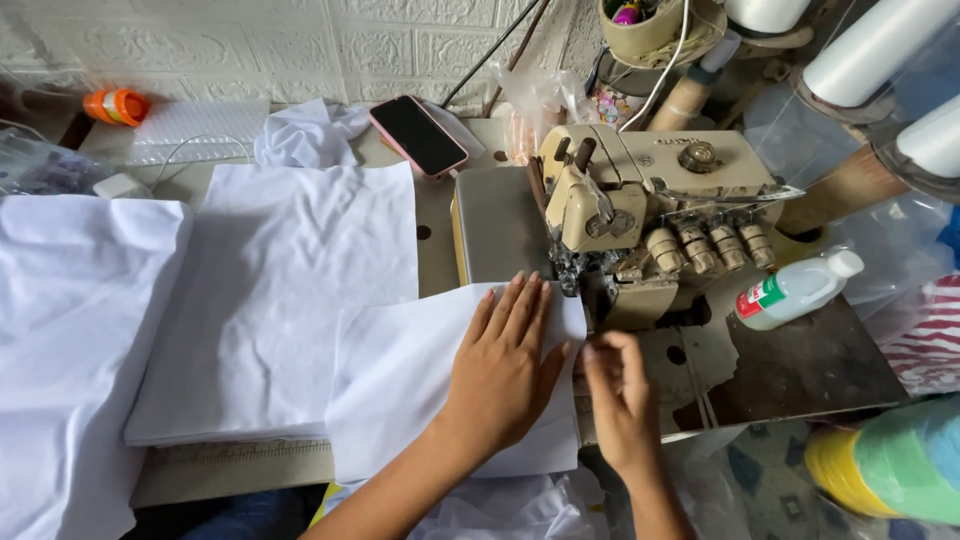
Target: Picking up, unfolding, and stacking white fabric pieces near an industrial sewing machine.
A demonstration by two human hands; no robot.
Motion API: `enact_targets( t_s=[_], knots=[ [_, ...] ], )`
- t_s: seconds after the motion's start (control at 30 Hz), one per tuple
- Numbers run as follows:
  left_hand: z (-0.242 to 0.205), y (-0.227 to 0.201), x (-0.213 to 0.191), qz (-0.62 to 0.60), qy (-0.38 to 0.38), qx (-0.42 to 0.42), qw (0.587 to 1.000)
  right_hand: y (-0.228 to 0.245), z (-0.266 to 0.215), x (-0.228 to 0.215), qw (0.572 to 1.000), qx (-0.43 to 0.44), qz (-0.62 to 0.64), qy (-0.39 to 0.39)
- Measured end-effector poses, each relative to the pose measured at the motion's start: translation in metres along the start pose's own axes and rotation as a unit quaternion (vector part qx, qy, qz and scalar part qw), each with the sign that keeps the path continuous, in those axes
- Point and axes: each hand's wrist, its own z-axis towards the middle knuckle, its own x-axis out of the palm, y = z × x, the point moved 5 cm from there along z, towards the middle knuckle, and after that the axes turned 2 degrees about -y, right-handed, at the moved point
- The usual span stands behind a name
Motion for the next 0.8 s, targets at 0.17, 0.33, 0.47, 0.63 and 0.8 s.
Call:
enact_targets(
  t_s=[0.17, 0.33, 0.47, 0.63, 0.8],
  knots=[
    [0.0, 0.001, -0.003, -0.001, -0.007, 0.008, 1.0, -0.029, -0.024, 0.011, 0.977, 0.121, 0.16, 0.079],
    [-0.005, 0.025, -0.025, -0.062, 0.028, -0.042, 0.997, -0.075, -0.063, 0.006, 0.969, 0.164, 0.145, 0.114],
    [-0.027, 0.068, -0.039, 0.007, 0.134, -0.178, 0.975, -0.133, -0.084, 0.009, 0.925, 0.281, 0.253, 0.035],
    [-0.054, 0.07, -0.056, 0.078, 0.362, -0.216, 0.903, -0.135, -0.086, 0.006, 0.907, 0.325, 0.268, -0.003],
    [-0.066, 0.057, -0.073, -0.181, 0.291, -0.201, 0.918, -0.116, -0.09, -0.001, 0.929, 0.295, 0.221, 0.022]
  ],
)
